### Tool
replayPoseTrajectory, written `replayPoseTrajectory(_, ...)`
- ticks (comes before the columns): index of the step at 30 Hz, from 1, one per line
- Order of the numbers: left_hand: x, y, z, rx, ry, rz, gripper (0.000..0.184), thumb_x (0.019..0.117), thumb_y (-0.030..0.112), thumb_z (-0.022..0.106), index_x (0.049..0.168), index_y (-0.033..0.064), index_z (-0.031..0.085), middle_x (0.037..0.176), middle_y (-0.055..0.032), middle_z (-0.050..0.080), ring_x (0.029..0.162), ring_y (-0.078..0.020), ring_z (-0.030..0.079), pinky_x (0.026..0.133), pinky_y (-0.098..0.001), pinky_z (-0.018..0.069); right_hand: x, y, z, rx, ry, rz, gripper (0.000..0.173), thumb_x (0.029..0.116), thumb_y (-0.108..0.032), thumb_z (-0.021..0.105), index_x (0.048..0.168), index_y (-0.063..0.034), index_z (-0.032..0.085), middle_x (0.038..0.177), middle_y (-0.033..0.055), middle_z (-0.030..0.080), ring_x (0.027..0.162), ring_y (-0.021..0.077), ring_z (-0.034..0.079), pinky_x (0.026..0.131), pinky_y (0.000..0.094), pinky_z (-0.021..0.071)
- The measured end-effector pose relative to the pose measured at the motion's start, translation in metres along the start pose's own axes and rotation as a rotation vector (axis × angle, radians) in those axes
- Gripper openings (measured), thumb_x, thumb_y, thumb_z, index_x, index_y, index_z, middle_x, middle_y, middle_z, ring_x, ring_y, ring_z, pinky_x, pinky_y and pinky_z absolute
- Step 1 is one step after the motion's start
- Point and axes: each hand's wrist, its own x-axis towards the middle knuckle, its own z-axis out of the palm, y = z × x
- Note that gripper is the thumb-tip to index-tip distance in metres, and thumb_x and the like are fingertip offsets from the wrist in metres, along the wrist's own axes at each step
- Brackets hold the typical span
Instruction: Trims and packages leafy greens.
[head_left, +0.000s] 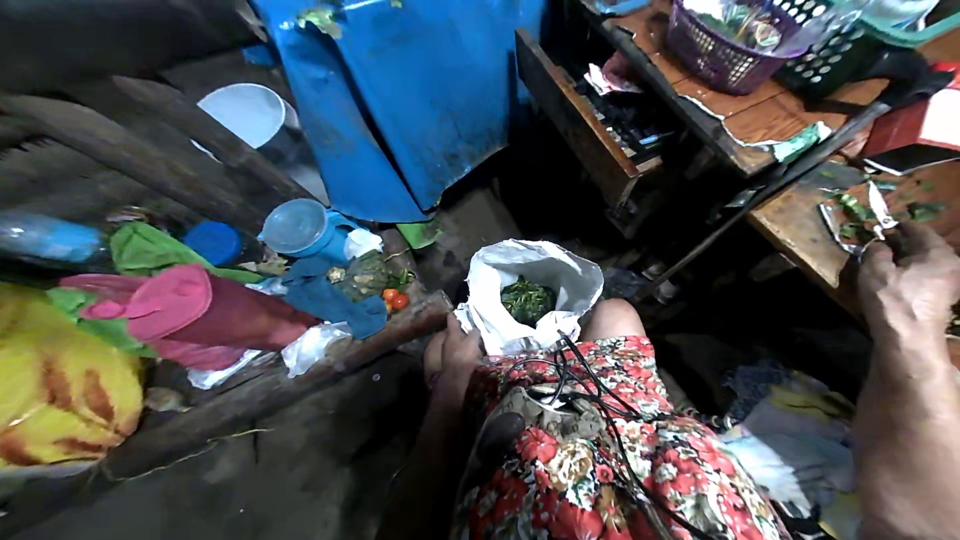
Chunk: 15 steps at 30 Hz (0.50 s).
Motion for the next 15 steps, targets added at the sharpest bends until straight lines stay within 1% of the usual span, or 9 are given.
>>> replayPoseTrajectory(1,0.001,0.004,-0.002,-0.172,-0.017,-0.006,0.085,0.1024,0.04,0.06,0.165,0.0094,0.011,0.152,-0.0275,0.046,0.138,-0.0384,0.049,0.112,-0.0559,0.0414,0.0,-0.001,-0.001,-0.013,-0.004,-0.005,0.04,0.1035,-0.027,0.05,0.137,-0.0056,0.059,0.126,0.0276,0.064,0.119,0.045,0.061,0.101,0.0668,0.0438)
replayPoseTrajectory(3,0.013,0.005,0.008,-0.294,-0.036,0.01,0.11,0.0918,0.057,0.07,0.165,0.0082,0.003,0.156,-0.0264,0.04,0.141,-0.0346,0.048,0.113,-0.0535,0.0432,0.0,-0.003,-0.002,-0.025,-0.01,-0.011,0.039,0.103,-0.026,0.051,0.135,-0.0053,0.06,0.125,0.0267,0.065,0.119,0.0447,0.061,0.101,0.0666,0.0439)
replayPoseTrajectory(5,0.03,0.005,0.03,-0.303,-0.096,0.019,0.125,0.0823,0.056,0.08,0.163,0.003,0.0,0.16,-0.0276,0.033,0.145,-0.0351,0.041,0.116,-0.0531,0.04,0.0,-0.005,-0.002,-0.027,-0.013,-0.011,0.04,0.1034,-0.025,0.05,0.136,-0.005,0.06,0.127,0.0272,0.064,0.12,0.0452,0.06,0.102,0.0667,0.0431)
replayPoseTrajectory(6,0.036,0.008,0.041,-0.285,-0.136,0.029,0.126,0.0801,0.047,0.085,0.162,0.0012,0.001,0.16,-0.0287,0.031,0.147,-0.0367,0.038,0.118,-0.0535,0.0371,0.0,-0.004,-0.002,-0.031,-0.016,-0.012,0.041,0.1036,-0.026,0.05,0.138,-0.0054,0.059,0.128,0.0277,0.064,0.121,0.0458,0.06,0.103,0.0672,0.0427)
replayPoseTrajectory(7,0.037,0.014,0.05,-0.261,-0.189,0.036,0.121,0.081,0.037,0.086,0.163,0.0012,0.004,0.161,-0.0289,0.029,0.148,-0.0377,0.036,0.12,-0.0541,0.0346,0.0,-0.004,-0.002,-0.039,-0.024,-0.017,0.042,0.104,-0.027,0.049,0.139,-0.0056,0.058,0.128,0.0284,0.063,0.121,0.047,0.059,0.103,0.0683,0.0423)
replayPoseTrajectory(9,0.031,0.027,0.065,-0.146,-0.278,0.073,0.102,0.0844,0.018,0.077,0.163,0.005,0.014,0.153,-0.0295,0.042,0.141,-0.0408,0.045,0.113,-0.0589,0.0409,0.002,-0.001,-0.001,-0.05,-0.033,-0.022,0.043,0.1044,-0.028,0.048,0.141,-0.0068,0.057,0.13,0.028,0.063,0.123,0.0468,0.058,0.103,0.068,0.0422)
replayPoseTrajectory(10,0.023,0.035,0.07,-0.086,-0.326,0.107,0.098,0.0853,0.011,0.072,0.164,0.0081,0.014,0.149,-0.0297,0.046,0.137,-0.0421,0.05,0.11,-0.0609,0.0437,0.004,0.0,0.0,-0.048,-0.037,-0.022,0.044,0.1045,-0.028,0.047,0.141,-0.0068,0.057,0.13,0.0281,0.062,0.123,0.0469,0.058,0.103,0.0678,0.0422)
replayPoseTrajectory(13,0.004,0.043,0.087,0.041,-0.435,0.276,0.095,0.0854,0.004,0.069,0.164,0.0075,0.015,0.143,-0.0315,0.052,0.131,-0.0459,0.055,0.105,-0.0632,0.0469,0.005,0.003,0.002,-0.039,-0.031,-0.039,0.043,0.1041,-0.03,0.048,0.139,-0.0064,0.058,0.128,0.0277,0.063,0.121,0.046,0.059,0.102,0.067,0.0433)
replayPoseTrajectory(15,-0.022,0.064,0.077,0.193,-0.479,0.223,0.08,0.0924,0.0,0.061,0.162,0.0052,0.023,0.154,-0.0263,0.045,0.139,-0.0424,0.048,0.112,-0.0586,0.0418,0.005,0.001,0.003,-0.029,-0.032,-0.041,0.044,0.1039,-0.03,0.048,0.139,-0.0063,0.058,0.129,0.0275,0.063,0.121,0.0456,0.06,0.102,0.0668,0.043)
